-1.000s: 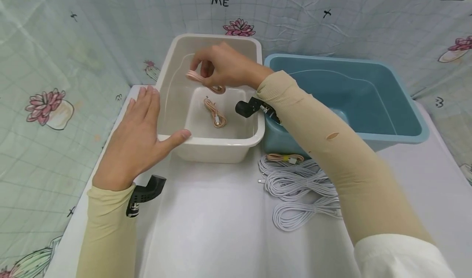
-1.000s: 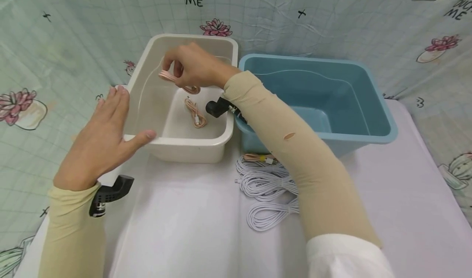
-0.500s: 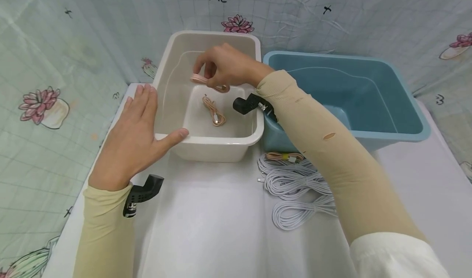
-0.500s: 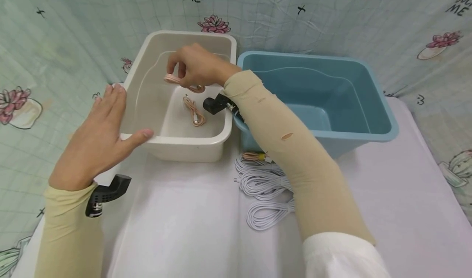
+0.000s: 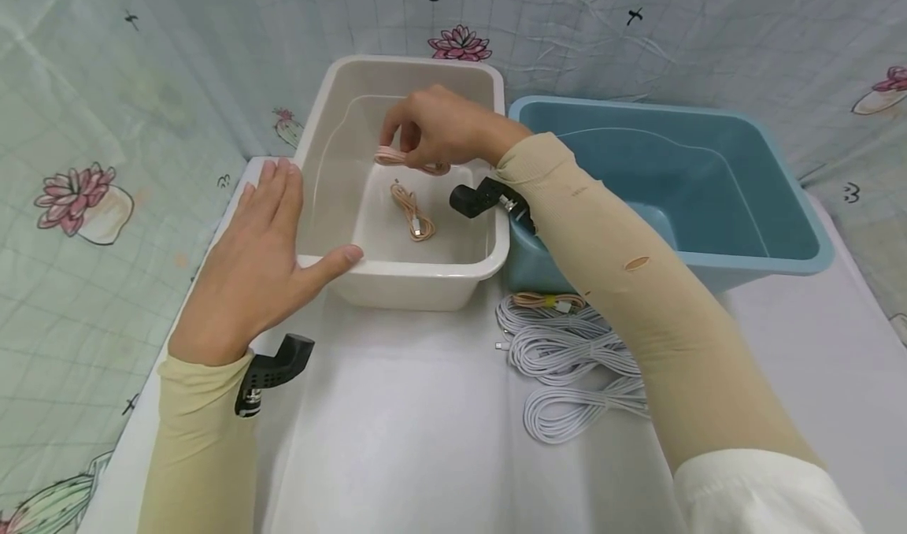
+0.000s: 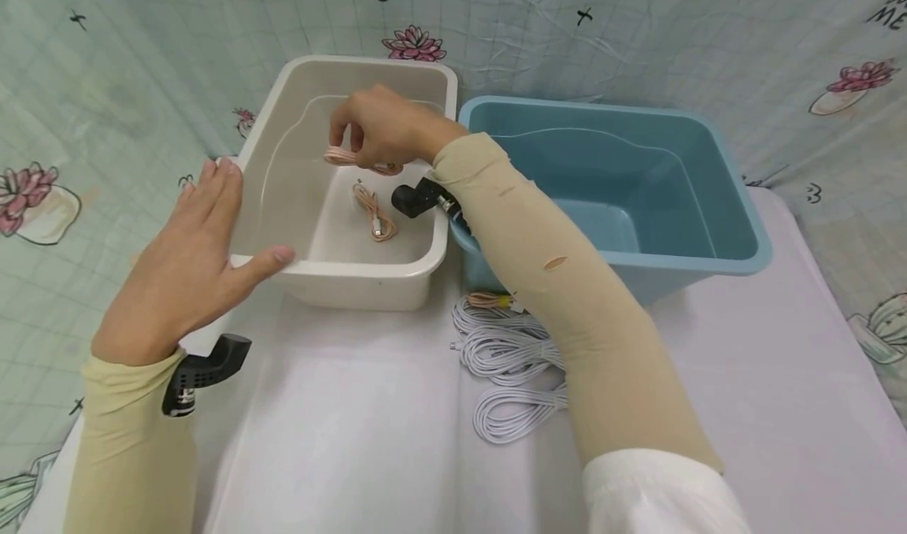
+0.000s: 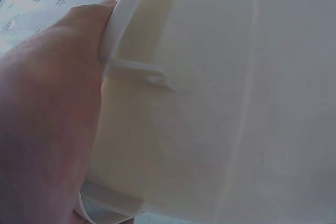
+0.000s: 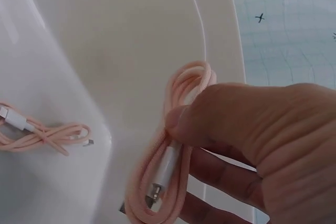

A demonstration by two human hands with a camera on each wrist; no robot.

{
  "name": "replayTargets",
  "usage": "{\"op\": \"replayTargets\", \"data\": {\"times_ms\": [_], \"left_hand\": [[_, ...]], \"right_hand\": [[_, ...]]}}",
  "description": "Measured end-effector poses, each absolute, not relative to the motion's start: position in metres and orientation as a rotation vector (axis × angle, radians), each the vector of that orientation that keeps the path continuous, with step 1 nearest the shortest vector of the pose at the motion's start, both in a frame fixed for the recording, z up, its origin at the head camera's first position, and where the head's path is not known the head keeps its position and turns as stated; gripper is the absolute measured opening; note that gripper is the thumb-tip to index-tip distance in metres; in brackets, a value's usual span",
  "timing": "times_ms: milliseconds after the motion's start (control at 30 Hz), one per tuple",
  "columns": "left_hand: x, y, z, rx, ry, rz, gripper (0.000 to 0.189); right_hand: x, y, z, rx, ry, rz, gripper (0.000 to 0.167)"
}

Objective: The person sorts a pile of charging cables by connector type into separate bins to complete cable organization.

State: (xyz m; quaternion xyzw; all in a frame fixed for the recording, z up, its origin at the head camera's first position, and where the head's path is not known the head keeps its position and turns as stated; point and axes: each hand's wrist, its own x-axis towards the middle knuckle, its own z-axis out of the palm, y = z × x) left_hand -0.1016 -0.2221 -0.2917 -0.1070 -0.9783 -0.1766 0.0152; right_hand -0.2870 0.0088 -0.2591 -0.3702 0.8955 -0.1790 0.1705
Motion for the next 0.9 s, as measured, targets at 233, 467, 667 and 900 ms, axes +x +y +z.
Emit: {"op": "replayTargets", "data": {"times_ms": [233, 467, 667, 900], "left_hand": [[-0.1001, -0.2219, -0.2924, -0.328, -3.039, -0.544, 0.111], [-0.099, -0.2212, -0.2934, -0.326, -3.031, -0.552, 0.111], [-0.0982, -0.2213, -0.292, -0.325, -3.03, -0.544, 0.111], [-0.0988, -0.2203, -0.2931, -0.331, -3.029, -0.551, 0.111]], "right_hand": [[-0.289, 0.0092, -0.2583, -1.066, 2.589, -0.457, 0.037], [-0.2874, 0.0102, -0.2589, -1.085, 2.586, -0.461, 0.035], [-0.2853, 0.0108, -0.2572, -1.094, 2.585, -0.473, 0.035], [-0.2858, 0.0113, -0.2586, -1.128, 2.59, -0.516, 0.033]]}}
